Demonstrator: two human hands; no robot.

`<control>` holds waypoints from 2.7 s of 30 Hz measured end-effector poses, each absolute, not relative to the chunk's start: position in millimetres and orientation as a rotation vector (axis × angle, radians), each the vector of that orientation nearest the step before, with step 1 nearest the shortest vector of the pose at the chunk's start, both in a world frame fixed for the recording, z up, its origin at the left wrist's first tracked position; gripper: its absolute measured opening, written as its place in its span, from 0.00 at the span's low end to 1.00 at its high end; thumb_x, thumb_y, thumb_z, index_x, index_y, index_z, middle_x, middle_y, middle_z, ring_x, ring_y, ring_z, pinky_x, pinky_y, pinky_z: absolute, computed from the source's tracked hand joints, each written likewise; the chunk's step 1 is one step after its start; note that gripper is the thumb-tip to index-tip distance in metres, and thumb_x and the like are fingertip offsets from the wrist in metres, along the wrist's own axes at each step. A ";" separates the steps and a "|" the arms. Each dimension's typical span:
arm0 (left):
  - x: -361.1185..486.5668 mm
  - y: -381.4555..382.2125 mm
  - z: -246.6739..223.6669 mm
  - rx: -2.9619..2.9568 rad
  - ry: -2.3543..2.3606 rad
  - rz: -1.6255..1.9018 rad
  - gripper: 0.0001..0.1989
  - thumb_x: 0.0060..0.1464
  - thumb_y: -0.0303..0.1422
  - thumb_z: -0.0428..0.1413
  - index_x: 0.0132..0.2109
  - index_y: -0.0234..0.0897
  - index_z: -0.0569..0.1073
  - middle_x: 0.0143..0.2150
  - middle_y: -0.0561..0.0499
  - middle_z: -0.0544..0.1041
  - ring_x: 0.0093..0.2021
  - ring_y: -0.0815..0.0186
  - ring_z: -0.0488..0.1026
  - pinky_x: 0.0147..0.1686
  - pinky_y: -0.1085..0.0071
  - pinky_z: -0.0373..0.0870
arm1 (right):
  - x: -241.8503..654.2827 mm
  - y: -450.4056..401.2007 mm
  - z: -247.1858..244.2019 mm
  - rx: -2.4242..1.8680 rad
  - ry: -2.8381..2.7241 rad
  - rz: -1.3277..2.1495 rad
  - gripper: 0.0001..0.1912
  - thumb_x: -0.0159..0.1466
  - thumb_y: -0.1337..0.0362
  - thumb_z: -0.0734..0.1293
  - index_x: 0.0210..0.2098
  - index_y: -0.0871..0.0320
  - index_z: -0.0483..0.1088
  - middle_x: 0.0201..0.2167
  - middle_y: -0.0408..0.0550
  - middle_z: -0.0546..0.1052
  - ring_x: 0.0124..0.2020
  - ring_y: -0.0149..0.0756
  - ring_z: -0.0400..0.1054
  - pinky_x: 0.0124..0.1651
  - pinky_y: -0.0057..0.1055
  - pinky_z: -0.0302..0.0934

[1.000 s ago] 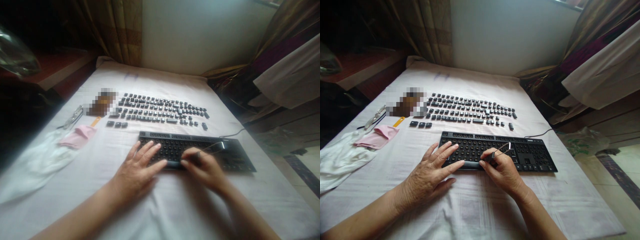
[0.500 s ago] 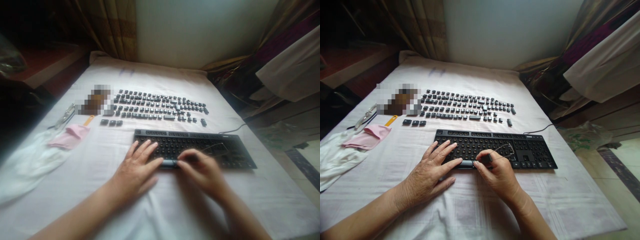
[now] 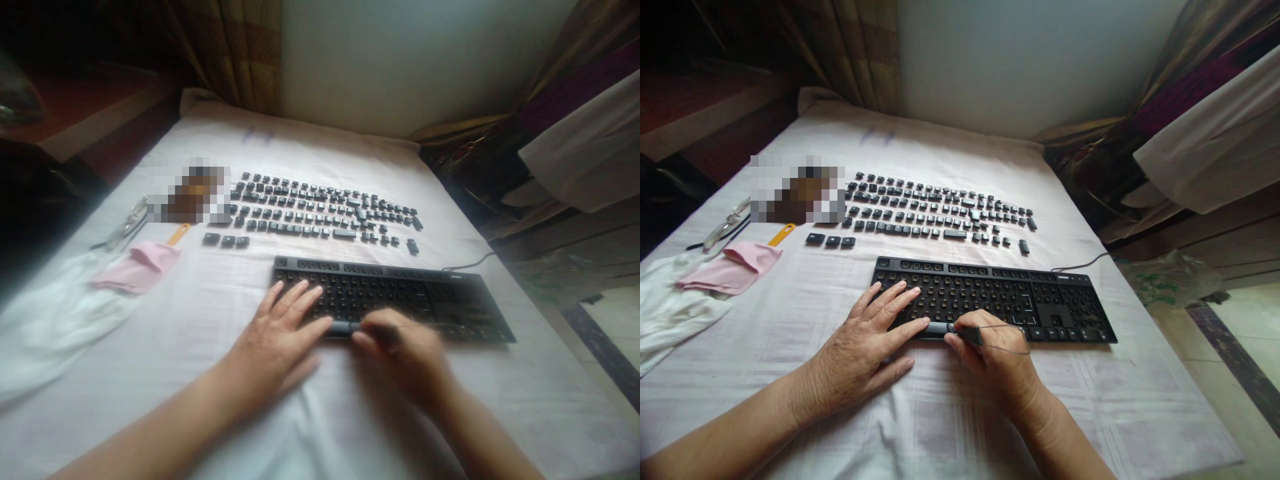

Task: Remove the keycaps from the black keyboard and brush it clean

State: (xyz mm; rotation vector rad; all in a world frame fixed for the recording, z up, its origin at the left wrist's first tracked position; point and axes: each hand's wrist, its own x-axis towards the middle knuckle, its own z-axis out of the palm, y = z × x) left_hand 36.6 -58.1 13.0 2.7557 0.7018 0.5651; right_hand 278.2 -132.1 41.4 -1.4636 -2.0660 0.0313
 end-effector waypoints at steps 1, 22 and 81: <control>36.5 -58.3 12.4 2.754 0.699 0.570 0.21 0.64 0.39 0.55 0.62 0.44 0.73 0.72 0.40 0.64 0.73 0.46 0.57 0.69 0.42 0.52 | 277.3 -132.3 39.1 -1.459 -2.052 0.016 0.07 0.71 0.63 0.65 0.36 0.55 0.72 0.26 0.46 0.81 0.25 0.33 0.76 0.29 0.26 0.70; 35.3 -56.8 7.9 2.710 0.641 0.592 0.22 0.63 0.36 0.56 0.63 0.41 0.71 0.72 0.42 0.65 0.73 0.49 0.57 0.72 0.45 0.49 | 275.9 -119.9 51.9 -1.650 -2.061 0.326 0.07 0.68 0.62 0.68 0.33 0.54 0.75 0.27 0.46 0.82 0.25 0.36 0.78 0.29 0.27 0.71; 53.6 -66.8 19.8 2.305 0.747 0.766 0.06 0.64 0.35 0.57 0.44 0.45 0.79 0.36 0.56 0.82 0.43 0.63 0.78 0.67 0.46 0.51 | 240.1 -135.9 41.5 -1.352 -1.862 0.143 0.07 0.69 0.66 0.67 0.34 0.56 0.74 0.25 0.45 0.81 0.25 0.33 0.76 0.28 0.27 0.69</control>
